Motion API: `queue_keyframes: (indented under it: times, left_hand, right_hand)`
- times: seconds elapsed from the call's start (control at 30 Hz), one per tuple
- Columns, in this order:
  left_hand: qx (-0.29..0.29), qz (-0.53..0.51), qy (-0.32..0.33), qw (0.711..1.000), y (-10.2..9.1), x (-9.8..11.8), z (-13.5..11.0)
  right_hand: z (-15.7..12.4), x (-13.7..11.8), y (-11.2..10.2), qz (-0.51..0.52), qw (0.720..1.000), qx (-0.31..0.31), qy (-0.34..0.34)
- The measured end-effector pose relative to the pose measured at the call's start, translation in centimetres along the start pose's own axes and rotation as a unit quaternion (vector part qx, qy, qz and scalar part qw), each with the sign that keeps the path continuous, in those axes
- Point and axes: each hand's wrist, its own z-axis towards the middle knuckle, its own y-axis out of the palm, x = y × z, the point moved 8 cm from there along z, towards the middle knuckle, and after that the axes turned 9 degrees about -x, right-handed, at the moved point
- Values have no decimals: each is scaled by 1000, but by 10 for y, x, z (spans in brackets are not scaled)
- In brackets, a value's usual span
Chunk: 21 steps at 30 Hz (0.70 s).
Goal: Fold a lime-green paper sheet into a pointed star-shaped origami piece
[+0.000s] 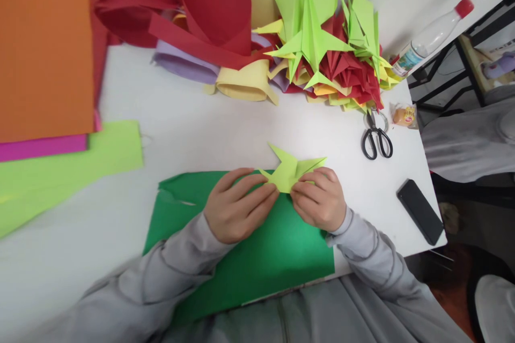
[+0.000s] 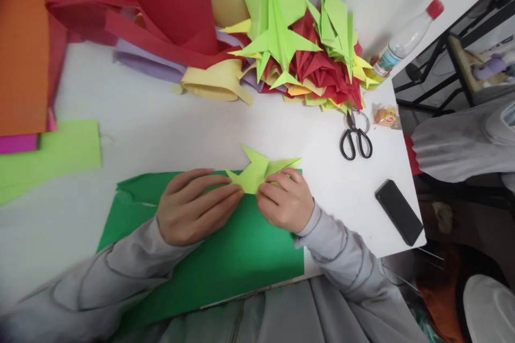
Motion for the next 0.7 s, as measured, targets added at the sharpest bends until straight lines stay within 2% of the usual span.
queue_keyframes:
  times: [0.23, 0.47, 0.7]
  left_hand:
    - [12, -5, -17, 1000, -3, -3, 0]
    - [26, 8, -38, 999, -6, -7, 3]
    - [8, -28, -25, 999, 1, -3, 1]
  right_hand:
    - [-1, 3, -5, 1, 1000, 18, 5]
    - [-3, 3, 2, 3, 1000, -5, 6]
    - [0, 1, 2, 4, 1000, -13, 5]
